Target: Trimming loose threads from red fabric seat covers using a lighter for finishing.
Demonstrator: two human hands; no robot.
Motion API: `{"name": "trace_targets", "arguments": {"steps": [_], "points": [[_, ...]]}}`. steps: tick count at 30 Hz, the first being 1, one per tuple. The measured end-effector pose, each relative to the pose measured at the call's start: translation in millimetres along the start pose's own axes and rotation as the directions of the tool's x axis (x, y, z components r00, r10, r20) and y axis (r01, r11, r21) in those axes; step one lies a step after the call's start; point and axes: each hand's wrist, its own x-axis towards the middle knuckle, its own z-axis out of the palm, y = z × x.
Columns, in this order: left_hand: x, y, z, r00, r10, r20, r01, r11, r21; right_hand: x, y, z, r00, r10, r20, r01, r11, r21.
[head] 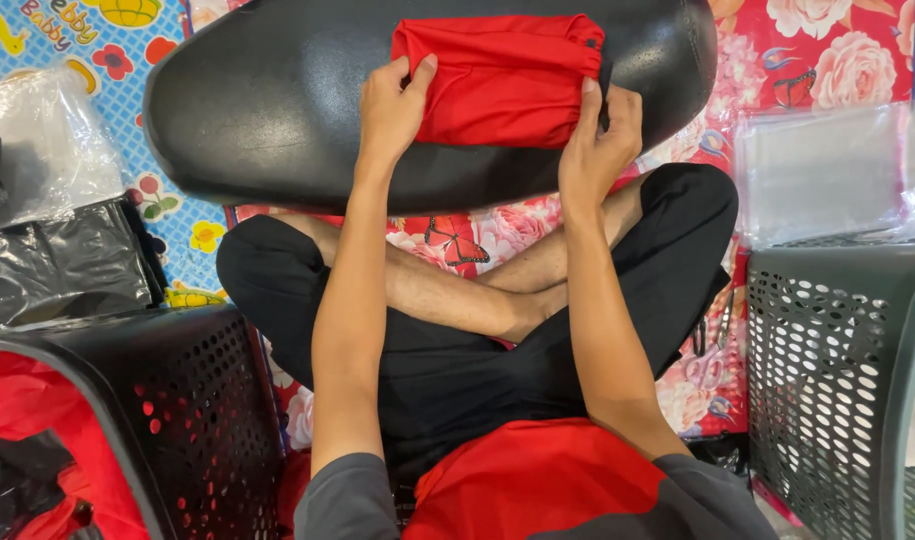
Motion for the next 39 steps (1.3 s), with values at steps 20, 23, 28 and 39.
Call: {"name": "trace_targets", "arguments": {"steps": [20, 23, 28, 39], "points": [[27.6, -1.3, 10.0, 0.980, 0.133, -0.145, -0.123, 0.990, 0.075, 43.5, 33.6, -4.3, 0.856, 0.364, 0.366, -0.487, 0.806, 0.336], [28.2, -4.3, 12.9, 0.977, 0.144, -0.154, -0.128, 0.985, 0.112, 39.2, 32.7, -0.5, 0.883, 0.343, 0.320, -0.455, 0.790, 0.411], [25.8, -4.9, 16.4, 0.961, 0.182, -0.208, -0.153, 0.977, 0.146, 42.0, 15.2, 14.0, 0.982, 0.160, 0.098, -0.183, 0.927, 0.328], [26.2, -8.7, 14.4, 0.888, 0.298, -0.350, -0.181, 0.926, 0.331, 52.4, 23.3, 31.3, 0.975, -0.218, 0.045, 0.222, 0.972, -0.083]]}}
